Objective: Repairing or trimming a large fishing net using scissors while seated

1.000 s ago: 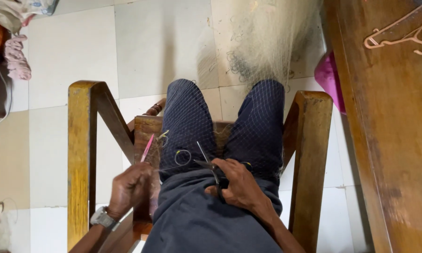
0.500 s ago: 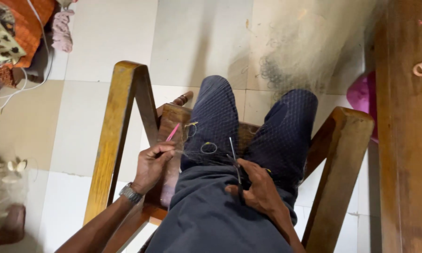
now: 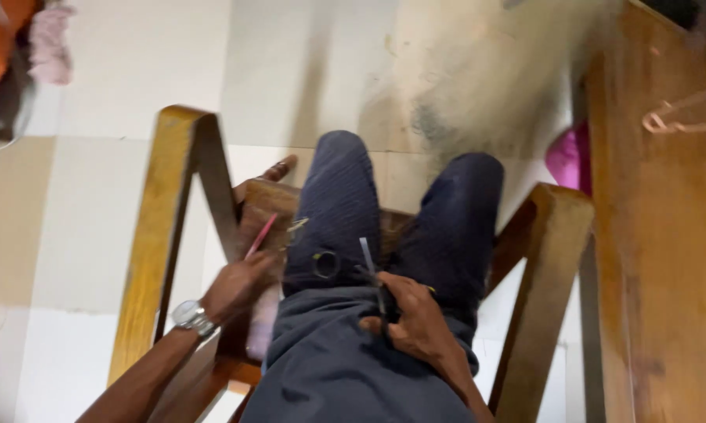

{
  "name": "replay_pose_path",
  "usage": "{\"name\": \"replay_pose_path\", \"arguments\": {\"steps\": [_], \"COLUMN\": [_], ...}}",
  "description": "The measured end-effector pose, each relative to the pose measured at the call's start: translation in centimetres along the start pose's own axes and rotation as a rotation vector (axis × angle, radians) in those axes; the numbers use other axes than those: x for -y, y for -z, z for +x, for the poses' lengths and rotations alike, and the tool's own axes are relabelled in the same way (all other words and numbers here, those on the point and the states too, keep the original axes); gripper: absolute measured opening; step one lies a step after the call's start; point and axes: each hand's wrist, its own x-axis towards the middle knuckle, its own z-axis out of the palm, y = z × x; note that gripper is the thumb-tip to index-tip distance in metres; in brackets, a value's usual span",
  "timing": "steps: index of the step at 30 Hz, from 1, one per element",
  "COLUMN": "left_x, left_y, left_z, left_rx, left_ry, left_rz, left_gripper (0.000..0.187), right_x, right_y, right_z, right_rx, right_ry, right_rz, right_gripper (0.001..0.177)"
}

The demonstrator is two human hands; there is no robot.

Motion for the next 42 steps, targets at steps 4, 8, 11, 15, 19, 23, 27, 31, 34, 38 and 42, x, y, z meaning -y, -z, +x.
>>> {"name": "replay_pose_path", "arguments": {"steps": [4,8,11,15,19,23,27,31,34,38,42], "left_x": [4.3,4.6,0.7,1.7,0.9,-0.3,0.8,1.1,4.6,7.5,9.5], "left_y": [-2.5,-6.6,-7.4,-12.2,-14.4,-14.6,-16.0,-16.6,-18.4,-21.9,-23.3], "left_z": [0.6,1.0,3.2,2.3,2.4,2.3,2.1,2.5,2.8,1.8,-0.4], "left_rx": [-0.216,-0.546,-0.616,-0.669,-0.491,-0.523,-0.557,-0.487,-0.448,-0.255,-0.177], "left_ry": [0.241,0.477,0.762,0.729,0.644,0.611,0.698,0.702,0.747,0.863,0.976], "left_rz": [0.023,-0.321,-0.566,-0.537,-0.715,-0.722,-0.498,-0.646,-0.839,-1.194,-1.423], "left_gripper": [0.047,0.027,0.014,0.010,0.018,0.009,0.009,0.012,0.015,0.025,0.033], "right_x": [3.0,2.4,1.2,0.9,1.2,0.9,1.0,0.8,1.3,0.5,0.1], "right_y": [2.5,2.0,2.0,4.5,6.5,6.6,7.1,6.7,7.1,6.0,4.4], "right_z": [0.9,1.9,1.8,1.9,2.4,3.0,4.1,4.4,4.9,3.9,3.9], "right_rx": [0.054,0.049,0.142,0.192,0.304,0.283,0.315,0.325,0.324,0.258,0.219], "right_ry": [0.094,0.219,0.128,0.118,0.004,0.054,0.084,0.133,0.134,0.077,0.059], "right_rz": [0.161,0.204,0.204,0.224,0.307,0.318,0.290,0.271,0.246,0.217,0.235], "right_gripper": [0.065,0.059,0.066,0.069,0.070,0.066,0.061,0.071,0.068,0.068,0.072]}}
